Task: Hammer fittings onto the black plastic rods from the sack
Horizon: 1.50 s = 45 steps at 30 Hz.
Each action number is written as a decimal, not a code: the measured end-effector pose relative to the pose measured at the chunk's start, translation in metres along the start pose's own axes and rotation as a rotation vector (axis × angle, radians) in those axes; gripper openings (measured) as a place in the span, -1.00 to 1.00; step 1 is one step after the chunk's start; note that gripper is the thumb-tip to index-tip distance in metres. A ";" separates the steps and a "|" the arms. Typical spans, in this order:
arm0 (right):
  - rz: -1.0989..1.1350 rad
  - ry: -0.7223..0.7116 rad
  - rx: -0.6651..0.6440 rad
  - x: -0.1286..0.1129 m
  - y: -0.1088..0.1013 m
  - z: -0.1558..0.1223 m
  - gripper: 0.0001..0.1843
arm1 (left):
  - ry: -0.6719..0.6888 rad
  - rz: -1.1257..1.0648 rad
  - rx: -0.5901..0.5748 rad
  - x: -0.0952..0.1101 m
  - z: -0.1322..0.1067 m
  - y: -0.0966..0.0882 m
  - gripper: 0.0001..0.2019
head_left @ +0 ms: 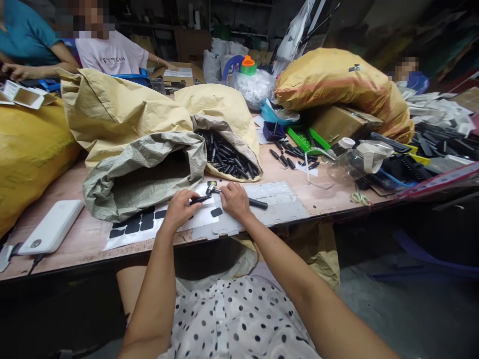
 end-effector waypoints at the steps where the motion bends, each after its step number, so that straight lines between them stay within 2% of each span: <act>1: -0.001 0.001 0.000 0.000 0.000 0.000 -0.73 | 0.009 -0.002 -0.033 0.000 -0.005 0.007 -0.86; 4: -0.002 0.003 -0.007 0.001 0.000 0.000 -0.72 | -0.006 -0.010 -0.037 -0.008 -0.010 0.017 -0.85; 9: 0.022 0.000 -0.043 0.005 -0.003 0.004 -0.71 | -0.021 -0.058 -0.025 -0.018 -0.006 0.019 -0.85; 12: 0.086 -0.003 -0.007 0.003 -0.011 0.002 -0.70 | -0.031 -0.086 -0.036 -0.018 -0.006 0.020 -0.89; 16: 0.258 -0.044 0.102 -0.010 -0.023 -0.012 -0.63 | -0.033 -0.102 -0.043 -0.016 -0.006 0.020 -0.88; 20: 0.355 -0.106 0.068 -0.029 -0.023 -0.025 -0.60 | -0.039 -0.120 -0.049 -0.014 -0.006 0.019 -0.89; 23: 0.336 -0.114 0.032 -0.038 -0.021 -0.030 -0.58 | -0.047 -0.109 -0.064 -0.014 -0.006 0.020 -0.96; 29: 0.217 -0.160 -0.004 -0.048 -0.022 -0.034 -0.51 | -0.077 -0.114 -0.061 -0.012 -0.006 0.021 -0.89; 32: 0.170 -0.148 -0.064 -0.047 -0.022 -0.035 -0.52 | -0.098 -0.130 -0.049 -0.011 -0.006 0.021 -0.86; 36: 0.191 -0.121 -0.011 -0.040 -0.029 -0.036 -0.53 | -0.070 -0.135 -0.046 -0.010 -0.006 0.021 -0.96; 40: 0.200 -0.111 -0.006 -0.034 -0.028 -0.041 -0.55 | -0.067 -0.126 -0.037 -0.011 -0.005 0.020 -0.87; 43: 0.212 -0.096 -0.035 -0.030 -0.024 -0.041 -0.56 | -0.086 -0.123 -0.035 -0.012 -0.005 0.020 -0.85; 45: 0.232 -0.062 -0.009 -0.025 -0.026 -0.037 -0.54 | -0.092 -0.125 -0.032 -0.012 -0.005 0.020 -0.85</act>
Point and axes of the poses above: each hand's wrist, its own z-axis towards the middle knuckle, its own y-axis out of the palm, x = y × z, the point moved 6 cm from there along z, towards the middle knuckle, and after that the axes turned 1 degree about y, right-handed, at the moved point
